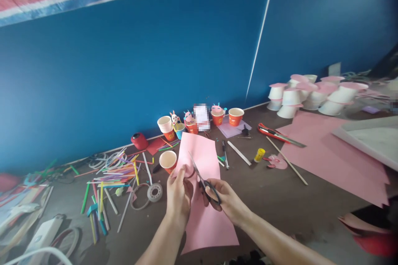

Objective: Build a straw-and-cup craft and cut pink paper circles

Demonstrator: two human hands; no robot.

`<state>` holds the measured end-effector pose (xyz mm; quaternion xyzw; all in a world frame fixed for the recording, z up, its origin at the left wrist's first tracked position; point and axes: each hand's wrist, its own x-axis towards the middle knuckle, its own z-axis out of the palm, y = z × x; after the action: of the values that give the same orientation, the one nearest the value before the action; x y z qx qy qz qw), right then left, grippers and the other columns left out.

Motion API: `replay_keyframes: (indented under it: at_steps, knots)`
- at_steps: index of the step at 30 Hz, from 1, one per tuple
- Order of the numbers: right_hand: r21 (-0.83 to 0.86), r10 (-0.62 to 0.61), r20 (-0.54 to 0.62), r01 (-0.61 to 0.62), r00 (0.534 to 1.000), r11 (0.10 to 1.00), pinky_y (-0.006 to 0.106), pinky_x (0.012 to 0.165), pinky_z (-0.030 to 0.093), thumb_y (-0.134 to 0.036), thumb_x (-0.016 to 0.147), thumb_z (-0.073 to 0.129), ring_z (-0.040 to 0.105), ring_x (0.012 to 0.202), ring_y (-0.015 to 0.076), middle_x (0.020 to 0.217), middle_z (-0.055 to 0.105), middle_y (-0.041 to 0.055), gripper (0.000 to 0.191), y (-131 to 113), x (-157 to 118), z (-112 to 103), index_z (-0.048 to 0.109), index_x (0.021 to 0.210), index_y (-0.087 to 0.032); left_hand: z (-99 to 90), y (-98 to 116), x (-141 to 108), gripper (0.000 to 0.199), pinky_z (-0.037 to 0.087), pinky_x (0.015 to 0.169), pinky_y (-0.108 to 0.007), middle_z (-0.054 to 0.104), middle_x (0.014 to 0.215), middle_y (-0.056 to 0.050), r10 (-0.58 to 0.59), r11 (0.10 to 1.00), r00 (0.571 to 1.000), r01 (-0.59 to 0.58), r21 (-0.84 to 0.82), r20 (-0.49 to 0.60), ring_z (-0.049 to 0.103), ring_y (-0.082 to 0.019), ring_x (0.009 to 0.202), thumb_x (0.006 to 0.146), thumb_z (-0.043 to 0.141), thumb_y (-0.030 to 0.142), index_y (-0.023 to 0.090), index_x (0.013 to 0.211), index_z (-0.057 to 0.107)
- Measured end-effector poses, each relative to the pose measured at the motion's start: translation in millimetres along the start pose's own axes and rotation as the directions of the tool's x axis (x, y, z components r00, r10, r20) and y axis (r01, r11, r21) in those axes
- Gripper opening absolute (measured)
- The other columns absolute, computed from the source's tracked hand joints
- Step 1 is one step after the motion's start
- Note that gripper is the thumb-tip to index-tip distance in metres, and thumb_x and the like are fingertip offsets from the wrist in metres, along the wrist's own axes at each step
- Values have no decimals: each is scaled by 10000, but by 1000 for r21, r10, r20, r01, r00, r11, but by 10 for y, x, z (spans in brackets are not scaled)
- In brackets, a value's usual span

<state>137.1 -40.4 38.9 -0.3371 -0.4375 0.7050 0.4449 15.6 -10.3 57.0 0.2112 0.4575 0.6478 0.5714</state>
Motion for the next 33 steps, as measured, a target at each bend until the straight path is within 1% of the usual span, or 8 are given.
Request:
replay_keyframes:
  at_steps: [4,9,14,18,22,27,30,33]
  knots:
    - [-22,2,8,-2,1000,1000,205,367,130,-439,764,557,261,360,22,539,548,-14,322,6,2,-25,492,732,-126,-3,10,-13,217,354,421,-173,555,606,30,-22,999,1000,21,-33,-15,496,-70,453,629,671,278,164,754,535]
    - [-29,26,-6,-26,1000,999,204,365,113,-442,754,567,238,357,20,523,537,-21,324,-2,-8,-34,485,715,-130,-5,47,-41,217,344,426,-160,517,580,54,-46,998,999,46,-40,8,454,-46,432,617,677,271,159,722,523]
    - [-32,45,-27,-46,999,998,199,367,113,-477,720,592,243,357,24,513,530,-25,357,-2,-18,-44,492,724,-135,18,39,-70,227,332,421,-159,507,568,60,-31,999,999,30,-23,-18,430,-40,419,611,678,289,159,731,536]
    - [-30,47,-41,-48,998,998,198,365,113,-484,712,599,247,352,25,510,525,-27,363,2,-20,-53,489,713,-138,23,23,-72,217,318,404,-164,496,558,56,-13,999,1000,13,-43,3,422,-47,410,620,673,286,161,731,534]
    - [-9,55,-28,-55,998,998,198,363,107,-456,722,603,240,351,21,507,525,-30,340,9,-28,-62,484,711,-138,18,25,-64,212,311,402,-159,489,550,61,-25,998,1000,24,-58,-13,418,-42,407,618,675,264,164,728,524]
    - [27,62,-30,-61,998,998,194,358,115,-411,746,596,252,351,17,506,528,-29,300,14,-48,-69,480,714,-137,19,23,-59,204,316,397,-160,487,538,58,-48,997,999,48,-67,6,418,-44,396,613,678,249,162,716,525]
    - [33,76,-43,-75,996,997,191,353,119,-412,738,604,253,344,15,495,521,-31,304,2,-64,-66,478,707,-137,1,46,-72,174,344,401,-174,510,537,35,-22,1000,999,22,-13,-42,451,-65,404,618,672,235,161,703,540]
    - [33,91,-50,-89,995,995,190,349,124,-414,733,607,262,338,14,486,520,-30,308,-14,-81,-65,481,701,-135,-34,94,-99,157,400,439,-194,566,582,-15,58,997,990,-51,53,-132,538,-113,482,593,682,166,150,704,572]
